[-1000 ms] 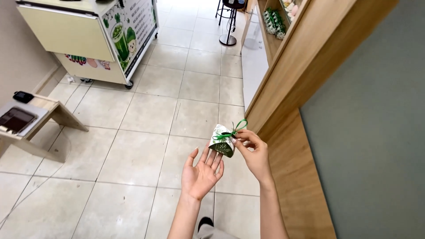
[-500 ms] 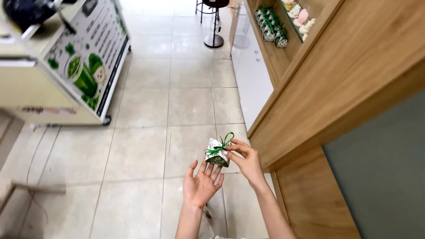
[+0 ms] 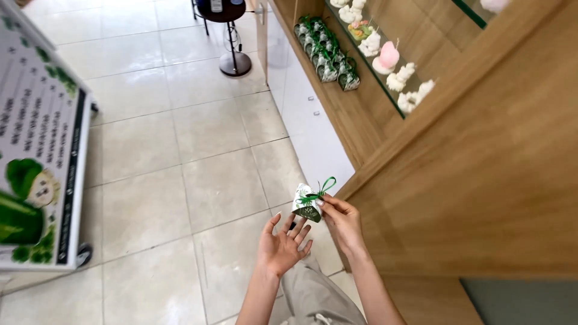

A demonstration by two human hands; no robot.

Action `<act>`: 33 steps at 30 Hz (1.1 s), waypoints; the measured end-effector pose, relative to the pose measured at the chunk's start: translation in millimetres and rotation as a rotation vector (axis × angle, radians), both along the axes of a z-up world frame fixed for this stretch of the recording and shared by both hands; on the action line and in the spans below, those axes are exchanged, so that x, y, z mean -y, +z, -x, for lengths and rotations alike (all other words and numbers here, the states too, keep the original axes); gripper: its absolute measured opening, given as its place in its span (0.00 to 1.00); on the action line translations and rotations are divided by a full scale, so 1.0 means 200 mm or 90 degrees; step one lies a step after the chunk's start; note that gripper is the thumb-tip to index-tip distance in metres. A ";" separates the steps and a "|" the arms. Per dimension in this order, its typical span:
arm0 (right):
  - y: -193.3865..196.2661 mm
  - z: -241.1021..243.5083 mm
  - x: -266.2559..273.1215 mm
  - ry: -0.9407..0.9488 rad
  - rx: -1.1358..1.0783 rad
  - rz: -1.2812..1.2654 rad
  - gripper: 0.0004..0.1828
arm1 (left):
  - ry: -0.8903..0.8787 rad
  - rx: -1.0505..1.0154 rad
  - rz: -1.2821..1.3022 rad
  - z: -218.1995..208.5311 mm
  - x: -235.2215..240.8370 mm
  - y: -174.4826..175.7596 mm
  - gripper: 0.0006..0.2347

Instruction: Organizes packaged candles and decorative items on display shelves.

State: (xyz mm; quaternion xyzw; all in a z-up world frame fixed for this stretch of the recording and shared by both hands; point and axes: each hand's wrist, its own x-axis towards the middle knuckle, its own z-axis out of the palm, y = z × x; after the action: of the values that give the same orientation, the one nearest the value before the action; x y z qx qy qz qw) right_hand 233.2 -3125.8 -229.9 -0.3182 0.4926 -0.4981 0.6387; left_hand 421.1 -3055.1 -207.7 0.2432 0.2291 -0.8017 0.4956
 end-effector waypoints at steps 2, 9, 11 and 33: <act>-0.09 0.03 0.28 -0.022 0.006 -0.017 0.13 | -0.020 -0.003 -0.010 0.00 0.26 -0.07 0.22; -0.41 0.18 1.26 -0.158 -0.031 -0.070 0.10 | -0.089 -0.027 -0.009 0.07 1.15 -0.08 0.21; -0.53 0.23 1.48 -0.199 -0.040 -0.075 0.10 | -0.108 -0.034 -0.011 0.09 1.35 -0.08 0.21; -1.00 0.11 2.60 -0.416 -0.234 -0.166 0.08 | -0.555 -0.006 -0.087 0.12 2.74 -0.36 0.15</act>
State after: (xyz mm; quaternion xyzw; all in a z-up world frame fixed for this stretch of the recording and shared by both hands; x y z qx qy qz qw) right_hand 210.6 -3646.4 -429.8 -0.1446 0.7332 -0.5430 0.3829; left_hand 396.9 -3602.9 -279.2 0.3460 0.1597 -0.9199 0.0925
